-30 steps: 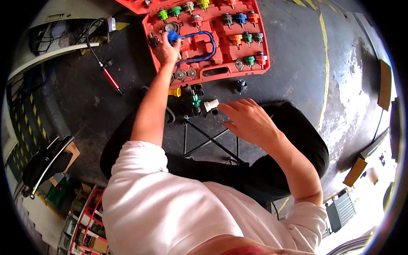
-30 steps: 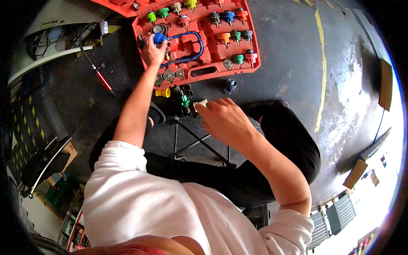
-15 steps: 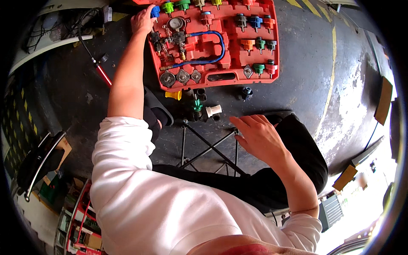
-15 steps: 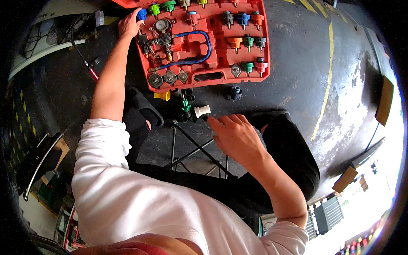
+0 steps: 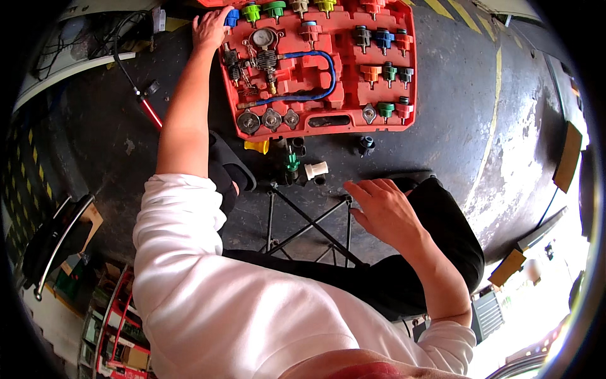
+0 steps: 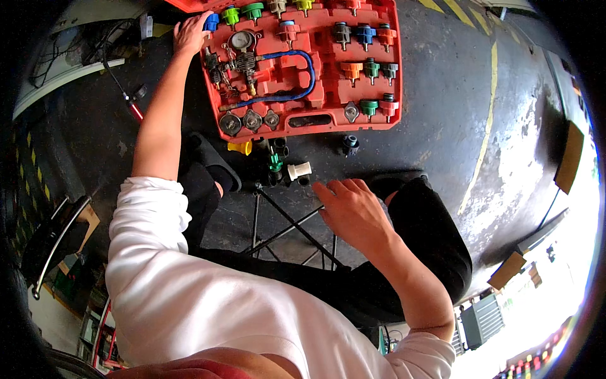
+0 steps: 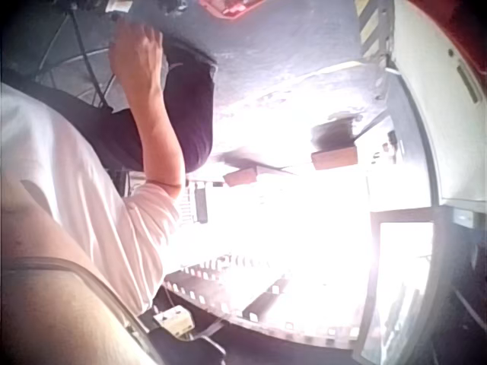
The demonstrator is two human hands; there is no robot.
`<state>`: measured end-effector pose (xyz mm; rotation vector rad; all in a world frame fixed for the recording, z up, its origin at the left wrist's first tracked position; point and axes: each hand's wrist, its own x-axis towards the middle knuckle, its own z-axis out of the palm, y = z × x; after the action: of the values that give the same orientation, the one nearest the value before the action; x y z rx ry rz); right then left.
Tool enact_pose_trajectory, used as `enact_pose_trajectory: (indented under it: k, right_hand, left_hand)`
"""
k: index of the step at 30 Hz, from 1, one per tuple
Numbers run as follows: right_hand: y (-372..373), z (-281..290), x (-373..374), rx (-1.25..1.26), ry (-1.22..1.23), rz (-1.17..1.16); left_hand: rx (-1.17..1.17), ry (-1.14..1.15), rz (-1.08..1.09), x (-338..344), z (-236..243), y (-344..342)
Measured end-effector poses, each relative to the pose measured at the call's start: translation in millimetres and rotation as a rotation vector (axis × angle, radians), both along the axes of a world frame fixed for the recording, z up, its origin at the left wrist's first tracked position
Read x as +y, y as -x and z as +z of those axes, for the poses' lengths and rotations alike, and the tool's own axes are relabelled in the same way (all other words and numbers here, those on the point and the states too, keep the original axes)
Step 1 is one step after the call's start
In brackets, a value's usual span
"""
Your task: The person sits on the floor and organizes a red tool kit containing various colored valve-like components. They pick up individual components, inspect them, and place them back into designated slots within the kit.
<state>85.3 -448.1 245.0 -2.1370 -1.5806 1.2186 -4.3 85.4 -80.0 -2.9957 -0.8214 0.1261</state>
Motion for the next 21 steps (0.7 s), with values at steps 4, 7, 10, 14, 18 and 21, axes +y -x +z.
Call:
enact_pose_trajectory:
  k: [4, 7, 10, 14, 18, 21]
  right_hand:
    - [0, 4, 4, 0.016, 0.054, 0.012]
    - [0, 4, 4, 0.012, 0.073, 0.017]
    - [-1, 6, 3, 0.017, 0.076, 0.025]
    - [1, 4, -2, -0.011, 0.034, 0.015]
    - [8, -2, -5, -0.062, -0.076, 0.015]
    - [15, -4, -7, -0.093, -0.126, 0.018]
  left_hand:
    - [-0.098, -0.026, -0.008, 0, -4, 2]
    - [-0.133, -0.018, 0.016, -6, -4, 4]
    - [-0.214, -0.011, 0.069, -14, -6, 11]
    - [-0.2, -0.07, 0.13, -30, -6, 3]
    - [-0.155, -0.112, 0.201, -31, -8, 4]
    - [-0.086, -0.094, 0.189, -28, 2, 5]
